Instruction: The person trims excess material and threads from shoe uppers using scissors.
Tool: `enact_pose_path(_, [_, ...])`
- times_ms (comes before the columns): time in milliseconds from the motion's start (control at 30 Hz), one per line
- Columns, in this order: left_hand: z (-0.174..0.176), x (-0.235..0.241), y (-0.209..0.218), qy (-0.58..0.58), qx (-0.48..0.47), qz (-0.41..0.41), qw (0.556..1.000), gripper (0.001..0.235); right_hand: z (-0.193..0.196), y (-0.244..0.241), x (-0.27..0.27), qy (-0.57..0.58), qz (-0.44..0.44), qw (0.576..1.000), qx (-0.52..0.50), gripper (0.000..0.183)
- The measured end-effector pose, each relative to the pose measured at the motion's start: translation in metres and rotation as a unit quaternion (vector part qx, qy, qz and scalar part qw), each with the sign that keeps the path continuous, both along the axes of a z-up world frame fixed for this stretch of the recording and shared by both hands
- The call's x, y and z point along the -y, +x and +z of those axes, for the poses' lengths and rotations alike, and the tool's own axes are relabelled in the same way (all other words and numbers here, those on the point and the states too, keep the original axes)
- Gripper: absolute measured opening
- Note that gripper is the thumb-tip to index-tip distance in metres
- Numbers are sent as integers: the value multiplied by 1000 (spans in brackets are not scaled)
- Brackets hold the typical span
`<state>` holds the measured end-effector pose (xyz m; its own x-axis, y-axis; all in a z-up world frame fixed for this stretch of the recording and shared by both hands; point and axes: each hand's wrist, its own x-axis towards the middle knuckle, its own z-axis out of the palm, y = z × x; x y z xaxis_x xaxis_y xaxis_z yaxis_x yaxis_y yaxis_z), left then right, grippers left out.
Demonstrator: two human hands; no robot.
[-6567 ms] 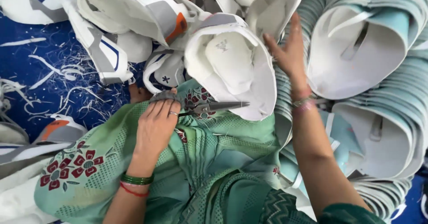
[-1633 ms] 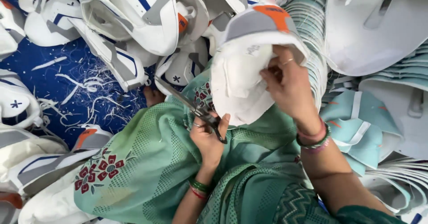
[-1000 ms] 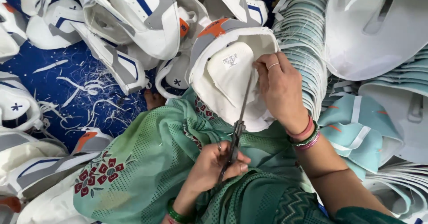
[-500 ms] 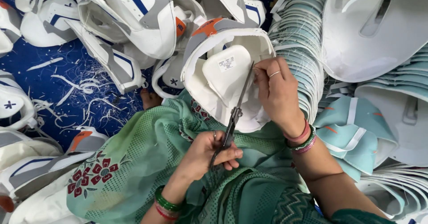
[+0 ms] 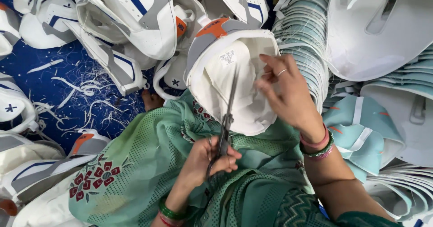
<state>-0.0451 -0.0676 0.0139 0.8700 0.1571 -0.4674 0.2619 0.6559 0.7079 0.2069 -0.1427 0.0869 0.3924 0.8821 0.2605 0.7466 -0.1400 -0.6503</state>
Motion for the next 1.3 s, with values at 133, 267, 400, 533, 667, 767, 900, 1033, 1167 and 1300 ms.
enact_pose_path(133, [-9,5,-12,19,13,-35,999,16,-6,-7,-1,-33,2,999,-14,43])
enact_pose_path(267, [-9,1,-17,21,18,-57,998,18,-17,-5,-1,11,-36,996,75,11])
enact_pose_path(400, [-4,-2,-17,-8,11,-95,995,22,-17,-2,5,-24,-76,997,-20,6])
enact_pose_path(533, [1,-2,-13,-35,29,-97,994,25,-22,-1,4,22,-77,995,-58,5])
enact_pose_path(667, [1,0,-5,-25,-15,-63,998,22,-26,-4,4,36,-48,998,16,7])
enact_pose_path(767, [-4,3,2,6,-31,-44,999,22,-32,-2,4,52,-29,997,47,10])
enact_pose_path(900, [-17,12,4,91,-46,36,994,25,-36,4,9,35,-46,998,-3,9])
enact_pose_path(1033, [-4,16,16,468,-47,201,859,28,-37,8,8,27,-49,998,-12,9])
enact_pose_path(1167, [-4,3,53,432,8,351,831,44,-41,31,24,26,-59,998,-12,11])
enact_pose_path(1300, [-41,-7,64,200,44,475,856,35,-65,94,67,-81,-388,855,334,39])
